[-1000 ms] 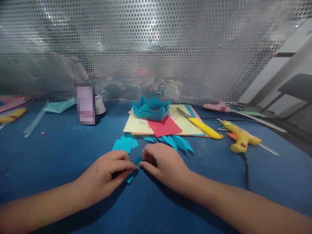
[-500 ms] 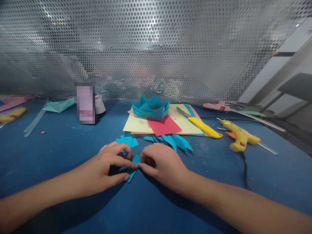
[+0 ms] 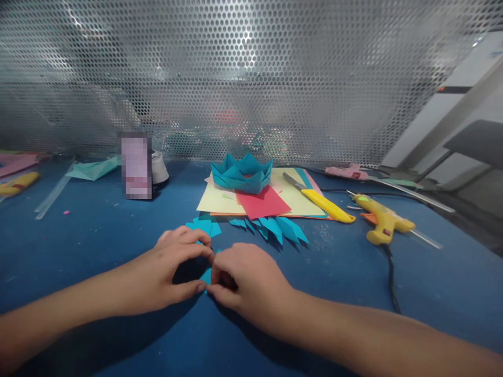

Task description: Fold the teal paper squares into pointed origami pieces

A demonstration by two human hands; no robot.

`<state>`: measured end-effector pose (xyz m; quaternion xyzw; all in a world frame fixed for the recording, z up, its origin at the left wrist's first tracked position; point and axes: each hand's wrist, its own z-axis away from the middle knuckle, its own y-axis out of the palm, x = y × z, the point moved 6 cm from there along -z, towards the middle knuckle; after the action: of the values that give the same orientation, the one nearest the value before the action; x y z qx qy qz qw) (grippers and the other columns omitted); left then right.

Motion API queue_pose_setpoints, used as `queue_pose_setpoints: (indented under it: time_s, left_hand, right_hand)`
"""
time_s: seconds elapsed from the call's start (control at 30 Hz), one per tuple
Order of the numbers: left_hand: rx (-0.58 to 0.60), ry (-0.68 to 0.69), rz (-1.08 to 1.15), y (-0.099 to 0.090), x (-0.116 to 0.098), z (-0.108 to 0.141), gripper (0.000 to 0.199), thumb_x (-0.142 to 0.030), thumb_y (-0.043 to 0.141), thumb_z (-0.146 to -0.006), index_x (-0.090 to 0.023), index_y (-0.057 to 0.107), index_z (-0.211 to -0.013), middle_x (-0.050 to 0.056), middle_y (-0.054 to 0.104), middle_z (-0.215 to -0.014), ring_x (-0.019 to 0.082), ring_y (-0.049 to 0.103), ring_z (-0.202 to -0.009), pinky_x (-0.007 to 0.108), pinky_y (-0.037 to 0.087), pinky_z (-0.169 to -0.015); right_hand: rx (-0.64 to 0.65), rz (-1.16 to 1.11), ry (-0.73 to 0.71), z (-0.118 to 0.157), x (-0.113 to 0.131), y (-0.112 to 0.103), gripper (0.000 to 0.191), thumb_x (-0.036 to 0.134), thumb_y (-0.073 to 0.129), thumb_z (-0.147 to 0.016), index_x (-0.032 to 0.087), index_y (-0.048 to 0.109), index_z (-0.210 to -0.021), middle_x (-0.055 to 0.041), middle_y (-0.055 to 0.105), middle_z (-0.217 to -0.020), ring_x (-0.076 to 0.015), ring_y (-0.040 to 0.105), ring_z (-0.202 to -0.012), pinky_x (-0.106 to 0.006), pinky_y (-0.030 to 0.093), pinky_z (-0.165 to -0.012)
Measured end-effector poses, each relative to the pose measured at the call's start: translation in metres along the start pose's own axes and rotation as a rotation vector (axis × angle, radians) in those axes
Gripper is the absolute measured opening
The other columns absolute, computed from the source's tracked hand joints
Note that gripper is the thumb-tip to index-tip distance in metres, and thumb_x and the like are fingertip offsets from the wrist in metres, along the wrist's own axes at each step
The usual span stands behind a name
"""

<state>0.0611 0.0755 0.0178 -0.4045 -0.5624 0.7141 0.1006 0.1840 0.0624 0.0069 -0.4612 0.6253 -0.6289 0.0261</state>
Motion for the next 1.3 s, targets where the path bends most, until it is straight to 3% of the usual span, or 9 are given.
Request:
queue_pose_setpoints:
  time_s: [0.23, 0.47, 0.6, 0.87, 1.13, 1.23, 1.3]
  left_hand:
    - [0.009, -0.008, 0.028, 0.001, -0.002, 0.002, 0.022, -0.019, 0.062, -0.076, -0.024, 0.058, -0.098, 0.002, 0.053, -0.112, 0.025, 0.046, -0.102, 0.041, 0.034, -0.087]
    - [0.027, -0.038, 0.069, 0.003, 0.002, 0.002, 0.024, -0.021, 0.063, -0.077, -0.025, 0.057, -0.101, 0.003, 0.051, -0.111, 0.025, 0.045, -0.102, 0.042, 0.035, -0.090]
    - [0.031, -0.050, 0.094, 0.003, 0.003, 0.002, 0.023, -0.021, 0.063, -0.076, -0.025, 0.058, -0.099, 0.002, 0.051, -0.111, 0.025, 0.045, -0.103, 0.042, 0.034, -0.091]
    - [0.002, -0.052, 0.095, 0.003, 0.004, 0.003, 0.029, -0.020, 0.065, -0.068, -0.023, 0.056, -0.096, 0.002, 0.051, -0.105, 0.024, 0.046, -0.098, 0.040, 0.035, -0.089]
    - [0.019, 0.009, 0.140, 0.003, 0.009, 0.002, 0.034, -0.023, 0.071, -0.069, -0.025, 0.057, -0.099, 0.001, 0.050, -0.110, 0.024, 0.045, -0.104, 0.038, 0.032, -0.093]
    - [0.021, 0.015, 0.146, 0.003, 0.009, 0.003, 0.036, -0.024, 0.071, -0.066, -0.024, 0.053, -0.097, 0.000, 0.049, -0.106, 0.023, 0.044, -0.102, 0.037, 0.032, -0.093]
    - [0.028, -0.002, 0.159, 0.002, 0.010, 0.004, 0.038, -0.026, 0.071, -0.065, -0.024, 0.048, -0.096, -0.001, 0.050, -0.102, 0.022, 0.044, -0.097, 0.035, 0.036, -0.087]
  right_hand:
    - [-0.017, -0.022, -0.020, 0.001, 0.008, 0.002, 0.016, 0.013, 0.068, -0.075, 0.017, 0.055, -0.066, 0.0051, 0.052, -0.057, -0.0100, 0.044, -0.058, -0.022, 0.028, -0.057]
    - [-0.080, 0.122, 0.173, -0.012, -0.020, -0.015, 0.018, 0.007, 0.064, -0.071, 0.017, 0.050, -0.064, 0.0053, 0.048, -0.058, -0.0097, 0.041, -0.056, -0.022, 0.025, -0.053]
    - [-0.084, 0.141, 0.189, -0.014, -0.026, -0.019, 0.017, 0.010, 0.063, -0.073, 0.017, 0.049, -0.066, 0.0047, 0.049, -0.060, -0.0102, 0.042, -0.056, -0.022, 0.025, -0.052]
    - [-0.097, 0.193, 0.070, -0.009, -0.016, -0.016, 0.013, 0.013, 0.063, -0.077, 0.017, 0.053, -0.070, 0.0026, 0.052, -0.063, -0.0121, 0.042, -0.061, -0.024, 0.026, -0.057]
    - [-0.031, 0.079, -0.115, 0.001, 0.009, 0.000, 0.015, 0.017, 0.068, -0.078, 0.017, 0.057, -0.068, 0.0028, 0.055, -0.061, -0.0129, 0.044, -0.061, -0.025, 0.029, -0.060]
    - [0.010, 0.033, -0.163, 0.001, 0.012, -0.001, 0.007, 0.021, 0.067, -0.081, 0.017, 0.063, -0.085, -0.0019, 0.062, -0.080, -0.0156, 0.050, -0.074, -0.028, 0.036, -0.070]
    - [0.052, 0.029, -0.189, 0.001, 0.013, -0.003, 0.020, 0.025, 0.064, -0.084, 0.020, 0.063, -0.104, -0.0061, 0.062, -0.101, -0.0186, 0.051, -0.089, -0.032, 0.038, -0.080]
